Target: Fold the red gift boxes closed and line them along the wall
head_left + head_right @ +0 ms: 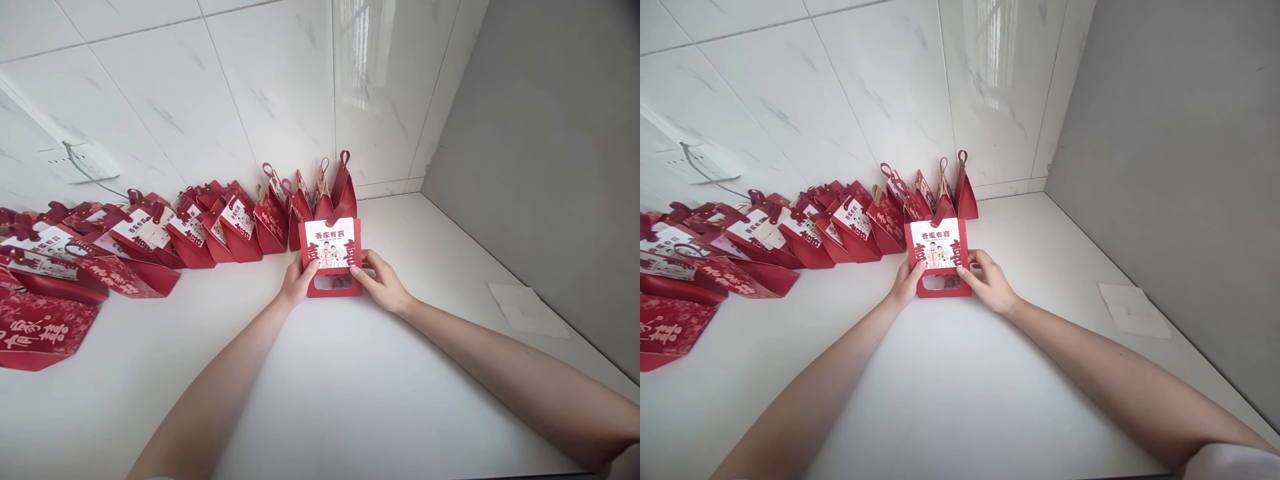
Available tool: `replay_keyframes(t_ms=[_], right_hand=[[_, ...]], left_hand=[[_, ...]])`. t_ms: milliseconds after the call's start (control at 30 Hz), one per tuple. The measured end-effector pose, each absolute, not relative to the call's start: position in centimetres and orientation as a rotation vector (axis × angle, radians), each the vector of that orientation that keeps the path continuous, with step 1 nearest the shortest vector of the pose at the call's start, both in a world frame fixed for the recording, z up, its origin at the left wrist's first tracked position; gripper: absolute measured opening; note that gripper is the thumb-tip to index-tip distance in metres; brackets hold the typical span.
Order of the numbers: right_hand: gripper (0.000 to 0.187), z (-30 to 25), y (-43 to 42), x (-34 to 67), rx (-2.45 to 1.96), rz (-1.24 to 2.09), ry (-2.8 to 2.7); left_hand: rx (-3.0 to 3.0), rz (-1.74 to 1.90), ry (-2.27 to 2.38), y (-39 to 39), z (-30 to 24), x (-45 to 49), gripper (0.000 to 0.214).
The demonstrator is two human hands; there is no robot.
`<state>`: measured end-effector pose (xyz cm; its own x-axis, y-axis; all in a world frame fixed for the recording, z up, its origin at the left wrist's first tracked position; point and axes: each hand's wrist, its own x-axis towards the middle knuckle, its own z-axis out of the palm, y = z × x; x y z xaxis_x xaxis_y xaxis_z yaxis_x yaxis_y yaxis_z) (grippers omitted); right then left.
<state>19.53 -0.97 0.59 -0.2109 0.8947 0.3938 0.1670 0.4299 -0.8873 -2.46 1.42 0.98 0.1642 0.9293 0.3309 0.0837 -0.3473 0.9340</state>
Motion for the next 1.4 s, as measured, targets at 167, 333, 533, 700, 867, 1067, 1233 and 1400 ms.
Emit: replay_keyframes(t_ms=[167,333,533,700,867,1067,1233,1400], right_hand=[[0.028,0.7,-1.2,19.6,-0.947,0.853,-1.669],[0.024,0.7,-1.4,19.6,-0.901,0.719,-1.747],[0.020,0.5,-1.5,19.5,-0.817,0.635,-1.870],[0.035,0.5,-1.8,19.2,-0.726,0.469,-1.771],[0.059,1.9,-2.7,18.9,-0.618,0.303,-1.577],[0.069,4.1,-3.2,19.2,-0.574,0.035,-1.690],[0.060,3.2,-3.3,19.1,-0.540,-0.021,-1.712],[0.058,2.4,-3.2,19.2,-0.603,-0.018,-1.758]], left_hand=[[1.722,1.288,0.969,0.9,1.2,-2.3,0.052],[2.048,1.661,1.090,0.2,4.0,-2.4,0.076],[2.539,1.518,1.119,-0.3,7.1,-2.4,0.054],[2.757,1.569,0.969,0.0,5.9,-2.1,0.059],[2.893,1.667,0.802,-0.2,5.0,-1.5,0.057],[3.000,1.699,0.662,-1.0,5.3,-0.5,0.055],[3.037,1.716,0.594,-0.9,5.3,-0.5,0.057],[3.097,1.675,0.563,-0.5,5.2,-0.8,0.058]])
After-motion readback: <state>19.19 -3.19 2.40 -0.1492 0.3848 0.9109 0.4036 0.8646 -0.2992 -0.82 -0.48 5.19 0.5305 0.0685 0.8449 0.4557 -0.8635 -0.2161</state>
